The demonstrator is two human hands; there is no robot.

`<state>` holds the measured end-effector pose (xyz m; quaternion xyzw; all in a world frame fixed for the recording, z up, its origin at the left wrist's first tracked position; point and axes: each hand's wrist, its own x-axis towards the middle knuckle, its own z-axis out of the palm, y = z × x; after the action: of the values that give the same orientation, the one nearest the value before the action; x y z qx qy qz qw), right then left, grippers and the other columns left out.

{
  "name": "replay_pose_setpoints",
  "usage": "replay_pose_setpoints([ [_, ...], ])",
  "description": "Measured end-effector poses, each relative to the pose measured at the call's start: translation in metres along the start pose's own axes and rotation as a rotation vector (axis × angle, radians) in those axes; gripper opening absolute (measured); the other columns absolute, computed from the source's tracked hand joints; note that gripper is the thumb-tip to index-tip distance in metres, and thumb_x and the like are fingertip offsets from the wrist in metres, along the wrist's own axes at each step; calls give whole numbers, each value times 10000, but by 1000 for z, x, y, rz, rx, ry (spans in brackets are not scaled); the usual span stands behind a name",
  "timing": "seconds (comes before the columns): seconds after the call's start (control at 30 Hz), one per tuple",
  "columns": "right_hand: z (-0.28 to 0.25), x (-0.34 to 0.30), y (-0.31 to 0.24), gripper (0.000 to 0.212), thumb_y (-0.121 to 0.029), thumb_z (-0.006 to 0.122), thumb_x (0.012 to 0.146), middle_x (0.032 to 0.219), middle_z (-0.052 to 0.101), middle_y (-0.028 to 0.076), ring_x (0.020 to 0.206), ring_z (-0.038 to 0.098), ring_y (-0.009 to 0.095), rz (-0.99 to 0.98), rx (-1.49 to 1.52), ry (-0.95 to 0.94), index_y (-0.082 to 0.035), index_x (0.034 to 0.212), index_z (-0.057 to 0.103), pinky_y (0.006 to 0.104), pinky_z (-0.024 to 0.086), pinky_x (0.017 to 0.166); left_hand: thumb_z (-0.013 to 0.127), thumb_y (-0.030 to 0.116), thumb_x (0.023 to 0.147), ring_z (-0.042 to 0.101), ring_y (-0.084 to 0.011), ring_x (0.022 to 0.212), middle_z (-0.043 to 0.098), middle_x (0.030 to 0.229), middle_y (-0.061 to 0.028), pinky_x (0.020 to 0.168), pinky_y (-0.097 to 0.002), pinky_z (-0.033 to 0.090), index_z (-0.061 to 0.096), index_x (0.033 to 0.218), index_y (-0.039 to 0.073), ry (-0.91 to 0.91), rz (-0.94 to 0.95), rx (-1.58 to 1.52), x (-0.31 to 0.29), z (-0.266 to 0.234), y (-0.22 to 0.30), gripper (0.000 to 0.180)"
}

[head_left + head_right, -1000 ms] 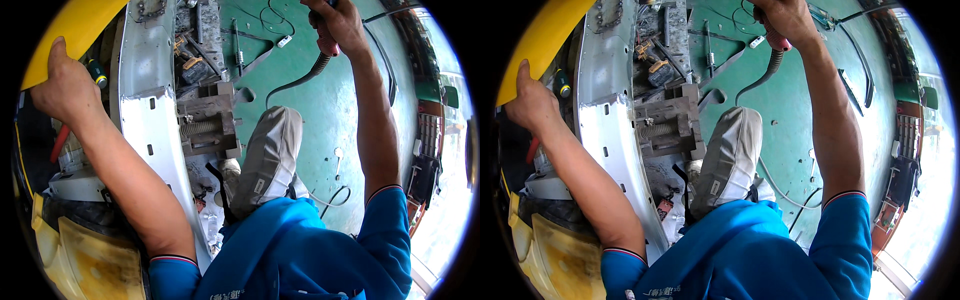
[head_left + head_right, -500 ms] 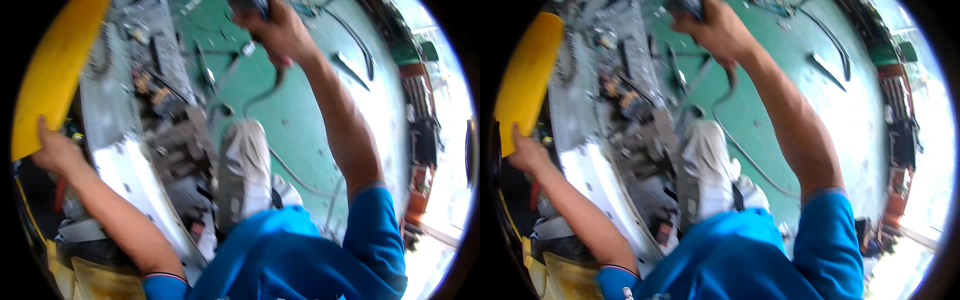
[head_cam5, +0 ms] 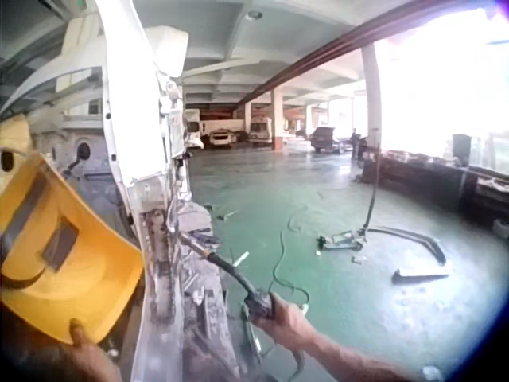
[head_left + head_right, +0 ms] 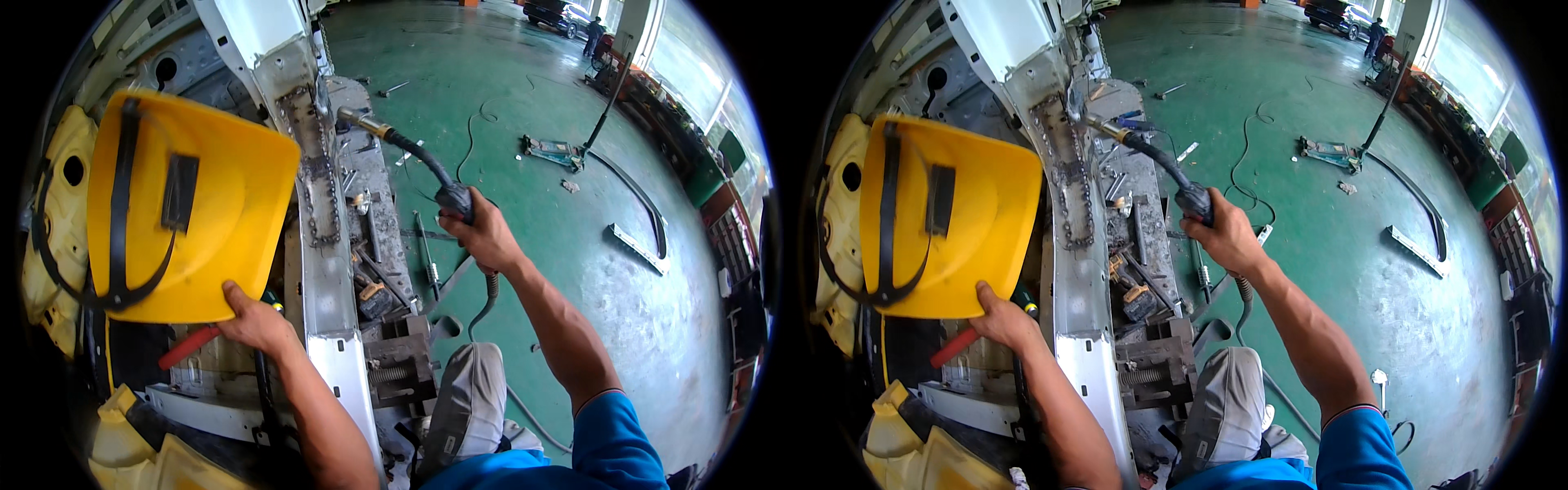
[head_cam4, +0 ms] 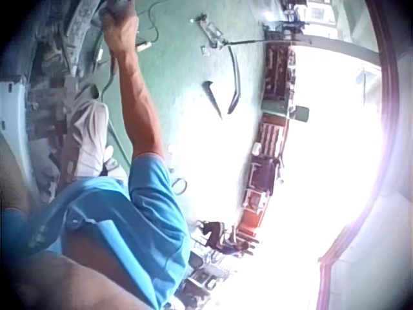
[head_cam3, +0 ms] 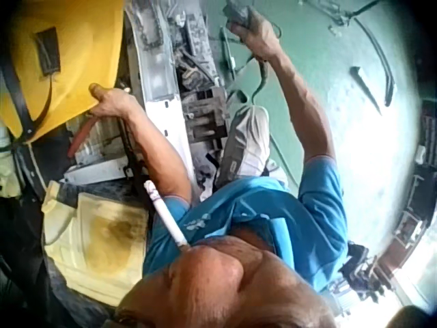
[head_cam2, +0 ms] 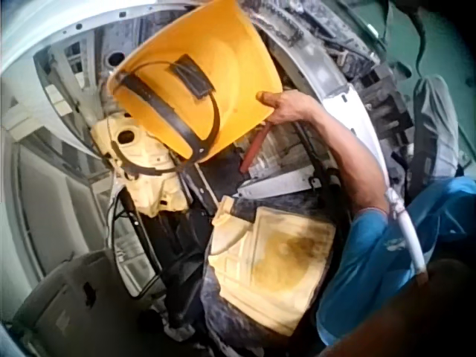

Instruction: The person welds a car frame in a workshop. They use a welding torch to join metal parts, frequently adjusting a yellow welding mask for eye protection. The person also uses a hammer to tap the welded area and adjusts the welding machine settings.

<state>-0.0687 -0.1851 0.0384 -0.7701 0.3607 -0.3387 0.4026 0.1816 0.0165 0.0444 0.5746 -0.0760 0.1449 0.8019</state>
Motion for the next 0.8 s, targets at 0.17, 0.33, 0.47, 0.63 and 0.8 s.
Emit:
replay_pose_setpoints([
  [0.17,21,18,1,328,-233,697,810,829,628,201,774,610,374,-21,3,-23,-6,990,543,425,475,733,556,81,949,610,-331,1092,584,1258,-234,989,-381,461,480,1283,-113,103,-77,-92,5,-1,5,394],
  [0.33,31,25,-3,367,-244,696,815,850,631,202,781,608,367,5,-12,-49,2,1037,538,422,475,741,540,66,946,612,-316,1087,581,1255,-235,986,-378,462,474,1277,-128,75,-110,-74,-1,1,4,390],
  [0.47,27,29,-12,379,-254,697,822,832,619,182,757,599,305,39,-33,-67,6,1046,534,406,474,728,531,60,954,611,-310,1098,578,1267,-230,997,-374,457,466,1289,-127,-7,-80,-23,0,-1,-5,389],
  [0.63,25,37,-6,374,-260,703,825,812,608,154,732,578,256,50,5,-82,2,1037,541,389,472,706,524,81,971,612,-308,1087,587,1252,-230,981,-377,460,474,1273,-133,-27,-37,-2,-2,-1,-4,374],
  [0.8,23,42,-1,359,-261,704,829,807,606,138,715,570,238,32,31,-111,-2,1022,547,383,472,692,519,61,966,603,-308,1107,581,1269,-210,1003,-377,450,460,1305,-107,-46,-77,8,-3,0,-2,382],
])
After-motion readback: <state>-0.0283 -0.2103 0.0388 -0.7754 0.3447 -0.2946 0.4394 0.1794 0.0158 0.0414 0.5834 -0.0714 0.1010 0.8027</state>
